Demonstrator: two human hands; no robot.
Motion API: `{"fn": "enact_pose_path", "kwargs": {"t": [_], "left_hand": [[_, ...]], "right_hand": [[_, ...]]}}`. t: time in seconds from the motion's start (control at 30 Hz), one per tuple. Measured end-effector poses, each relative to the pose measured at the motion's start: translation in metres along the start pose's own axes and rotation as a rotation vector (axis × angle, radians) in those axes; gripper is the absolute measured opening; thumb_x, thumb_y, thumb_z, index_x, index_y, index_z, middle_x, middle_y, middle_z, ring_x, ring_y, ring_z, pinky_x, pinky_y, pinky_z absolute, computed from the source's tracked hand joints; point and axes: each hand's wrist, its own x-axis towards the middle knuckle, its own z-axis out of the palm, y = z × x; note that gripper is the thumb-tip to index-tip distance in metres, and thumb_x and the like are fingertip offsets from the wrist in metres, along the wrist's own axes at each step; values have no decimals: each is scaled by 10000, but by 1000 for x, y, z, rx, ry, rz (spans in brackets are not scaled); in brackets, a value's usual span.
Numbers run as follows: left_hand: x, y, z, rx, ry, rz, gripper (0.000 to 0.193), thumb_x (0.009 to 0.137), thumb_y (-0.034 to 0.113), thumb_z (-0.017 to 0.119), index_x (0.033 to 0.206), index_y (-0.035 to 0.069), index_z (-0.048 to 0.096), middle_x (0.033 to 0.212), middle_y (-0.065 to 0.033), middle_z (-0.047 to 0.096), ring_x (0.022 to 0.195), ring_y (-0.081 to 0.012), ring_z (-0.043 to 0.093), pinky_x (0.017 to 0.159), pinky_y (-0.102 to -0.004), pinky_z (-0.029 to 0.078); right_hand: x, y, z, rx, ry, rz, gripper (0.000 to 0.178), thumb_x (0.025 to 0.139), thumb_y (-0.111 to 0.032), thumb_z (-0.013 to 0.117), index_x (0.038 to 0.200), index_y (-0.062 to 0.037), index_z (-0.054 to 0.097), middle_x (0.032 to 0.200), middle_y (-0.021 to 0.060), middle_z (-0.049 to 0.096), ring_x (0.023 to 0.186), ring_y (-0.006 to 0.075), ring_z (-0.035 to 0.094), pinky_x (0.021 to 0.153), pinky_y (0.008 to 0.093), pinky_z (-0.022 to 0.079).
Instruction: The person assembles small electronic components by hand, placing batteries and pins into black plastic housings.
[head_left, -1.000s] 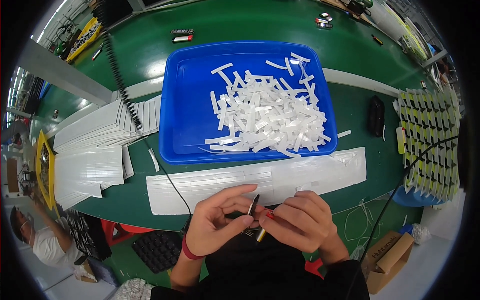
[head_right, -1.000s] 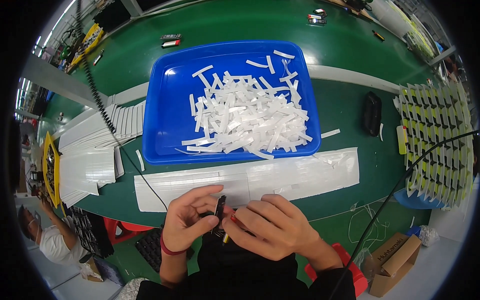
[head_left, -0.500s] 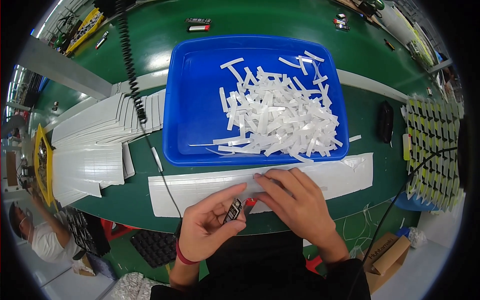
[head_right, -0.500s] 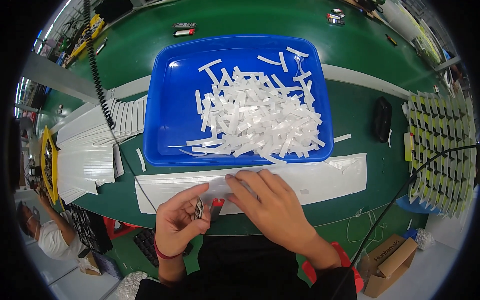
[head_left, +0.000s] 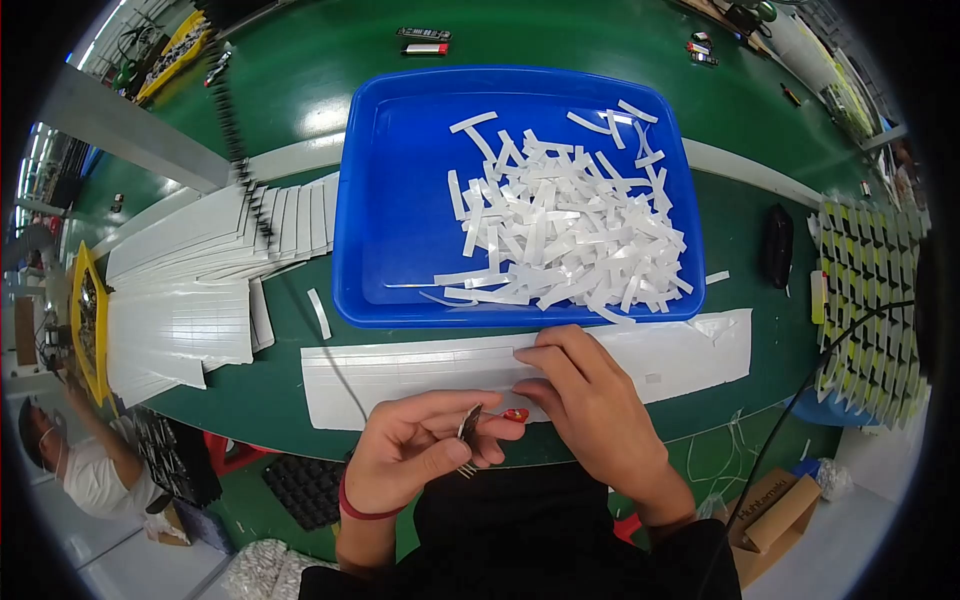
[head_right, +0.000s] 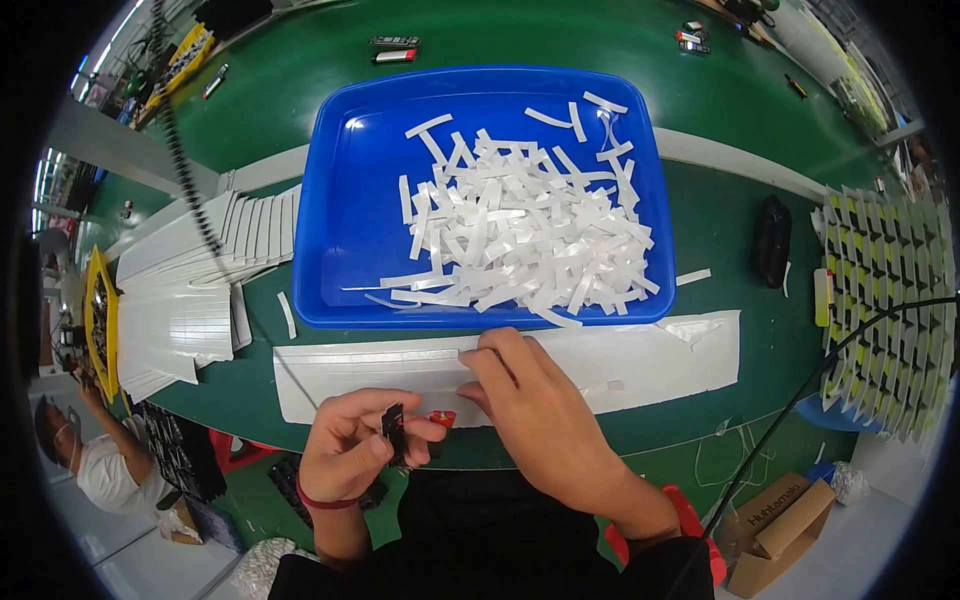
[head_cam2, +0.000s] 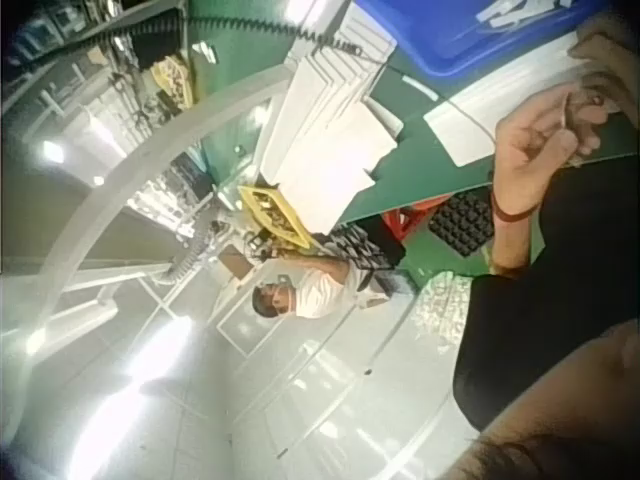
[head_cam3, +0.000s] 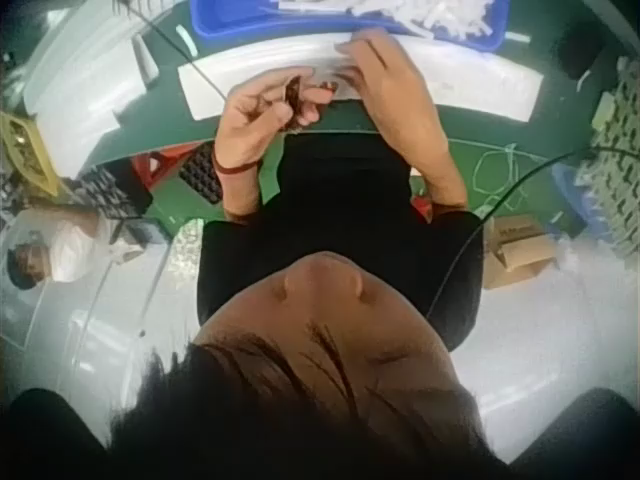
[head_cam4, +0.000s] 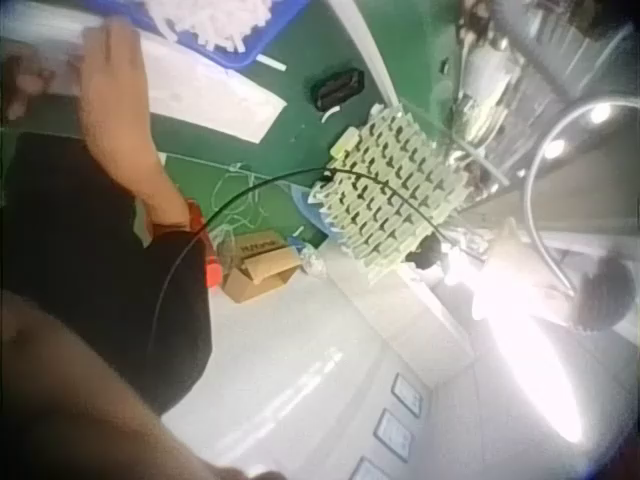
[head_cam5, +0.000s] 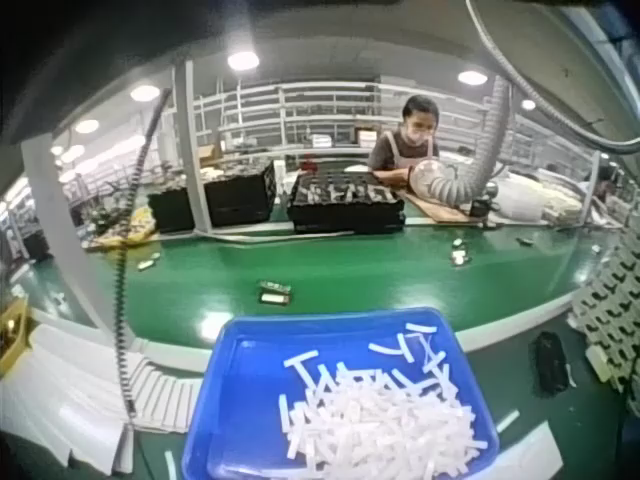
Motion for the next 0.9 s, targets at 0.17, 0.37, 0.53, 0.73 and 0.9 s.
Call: {"fn": "enact_pose_path", "kwargs": {"t": [0.17,0.37,0.53,0.73,0.9], "left_hand": [[6,-23,-4,-426,-44,20,470,1007,154,479,1404,-80,386,1200,-247,615,1009,-253,662,890,-338,531],[12,-33,1,-399,28,110,507,1013,189,483,1423,-77,347,1216,-242,603,1023,-275,659,894,-361,532],[14,-33,-2,-379,-32,105,515,1008,186,494,1427,-73,342,1224,-245,598,1046,-294,653,900,-365,534],[14,-31,-2,-356,-40,65,530,1003,185,511,1435,-68,336,1226,-246,595,1061,-296,650,911,-376,534],[15,-30,-2,-355,-68,62,530,1002,193,518,1431,-67,349,1225,-242,597,1068,-289,648,905,-377,535]], "right_hand": [[-1,-4,2,-24,-29,15,307,797,39,635,1082,40,520,1043,163,491,935,337,553,823,400,468],[-1,-6,4,-66,-34,21,309,781,63,610,1069,24,501,1030,159,482,905,330,539,843,388,455],[-6,7,14,-62,64,-9,262,797,45,641,1015,4,503,1012,151,521,913,331,560,814,386,470],[-17,11,9,293,288,137,173,860,43,659,963,-10,531,895,135,615,747,268,623,661,318,501],[-28,-12,-9,492,768,131,181,796,64,712,928,-10,612,858,117,688,748,173,591,633,284,465]]}}
